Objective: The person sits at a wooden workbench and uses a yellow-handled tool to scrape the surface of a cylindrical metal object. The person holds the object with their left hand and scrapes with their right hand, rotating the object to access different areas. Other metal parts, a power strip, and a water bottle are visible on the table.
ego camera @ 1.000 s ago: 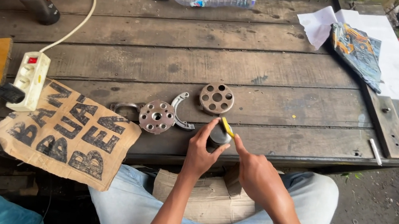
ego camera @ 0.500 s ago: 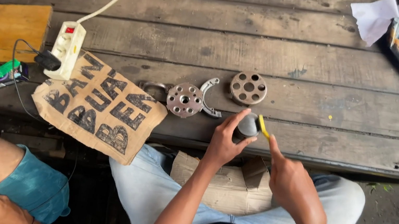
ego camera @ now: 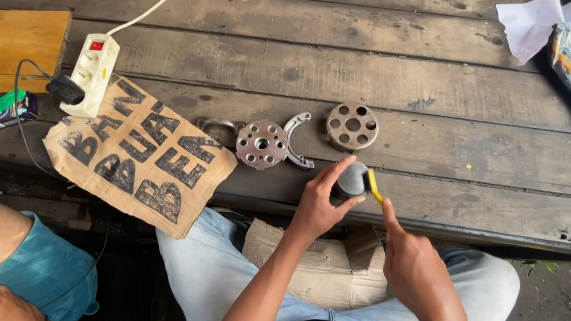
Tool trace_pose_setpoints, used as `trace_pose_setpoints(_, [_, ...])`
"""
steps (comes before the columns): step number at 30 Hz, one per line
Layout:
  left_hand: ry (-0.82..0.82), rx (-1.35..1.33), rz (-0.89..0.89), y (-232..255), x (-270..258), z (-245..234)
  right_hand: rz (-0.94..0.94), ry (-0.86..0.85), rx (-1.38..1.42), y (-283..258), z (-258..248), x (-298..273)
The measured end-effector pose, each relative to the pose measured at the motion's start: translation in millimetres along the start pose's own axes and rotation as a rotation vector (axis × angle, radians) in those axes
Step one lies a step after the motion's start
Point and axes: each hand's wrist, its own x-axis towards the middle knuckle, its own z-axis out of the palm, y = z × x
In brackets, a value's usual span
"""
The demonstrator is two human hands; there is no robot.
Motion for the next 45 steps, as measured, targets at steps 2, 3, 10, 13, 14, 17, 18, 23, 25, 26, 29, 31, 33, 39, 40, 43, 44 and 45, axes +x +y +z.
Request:
trace_pose_setpoints(2, [-0.001, 0.006, 0.005, 0.0, 3.6, -2.9, 0.014, 0.003, 0.006, -3.4, -3.0, 1.3])
trace_pose_setpoints(3, [-0.011, 0.01, -0.004, 1.5, -0.3, -1.7, 0.037, -0.006, 0.017, -3.2, -2.2, -3.1])
trace_pose_setpoints(10, [-0.008, -0.015, 0.029, -2.2, 1.8, -2.3, 0.07, 0.011, -0.002, -8.1, -3.5, 1.8])
trace_pose_setpoints(13, [-0.022, -0.02, 0.008, -1.1, -1.0, -1.0, 0.106, 0.001, 0.002, -8.5, 0.8, 3.1])
trace_pose_setpoints(14, [-0.012, -0.015, 0.005, -2.0, -2.5, -0.2, 0.09, 0.029, -0.01, -12.5, 1.2, 8.1])
trace_pose_setpoints(17, [0.006, -0.005, 0.023, -4.4, -0.2, 1.4, 0.093, 0.027, -0.02, -14.3, -2.0, 4.3])
trace_pose_setpoints(18, [0.013, 0.001, 0.028, -5.0, -0.1, 0.6, 0.114, -0.02, -0.017, -14.1, -2.4, -1.1])
trace_pose_setpoints(23, [0.011, 0.007, 0.02, -10.2, -0.9, 2.6, 0.094, 0.023, 0.051, 1.0, 12.9, 12.5])
trace_pose_setpoints(25, [0.014, 0.01, 0.032, -11.3, 1.0, 2.5, 0.034, 0.085, 0.097, 2.6, 16.2, 19.6])
trace_pose_setpoints(26, [0.014, 0.011, 0.031, -13.5, 2.4, 3.2, 0.06, 0.133, 0.127, 2.6, 14.3, 18.2])
trace_pose_setpoints(29, [0.022, 0.009, 0.022, -11.6, -0.7, 2.7, 0.055, 0.181, 0.185, -2.2, 11.1, 4.0])
trace_pose_setpoints(31, [0.02, 0.002, 0.03, -11.8, -0.6, 2.8, 0.031, 0.198, 0.218, -7.8, 13.1, 5.1])
trace_pose_setpoints(33, [0.014, 0.014, 0.015, -14.6, -0.8, 4.2, -0.023, 0.168, 0.156, -13.9, 19.7, 17.3])
trace_pose_setpoints(39, [0.019, 0.009, 0.03, -12.1, -1.9, 4.5, 0.124, -0.042, 0.057, -13.5, 1.3, -10.4])
trace_pose_setpoints(40, [0.023, 0.01, 0.032, -11.6, 1.1, 3.0, 0.121, -0.041, 0.055, -14.8, 0.7, -1.9])
trace_pose_setpoints(43, [0.014, 0.008, 0.015, -10.2, -2.0, 4.3, 0.021, 0.085, 0.08, -11.6, 10.2, 10.2])
trace_pose_setpoints(44, [0.011, 0.011, 0.007, -11.4, -4.1, 5.1, -0.012, 0.103, 0.065, -8.5, 17.2, 11.7])
trace_pose_setpoints(45, [0.013, 0.017, 0.007, -13.8, -1.4, 4.6, -0.051, 0.128, 0.047, -6.6, 22.0, 17.3])
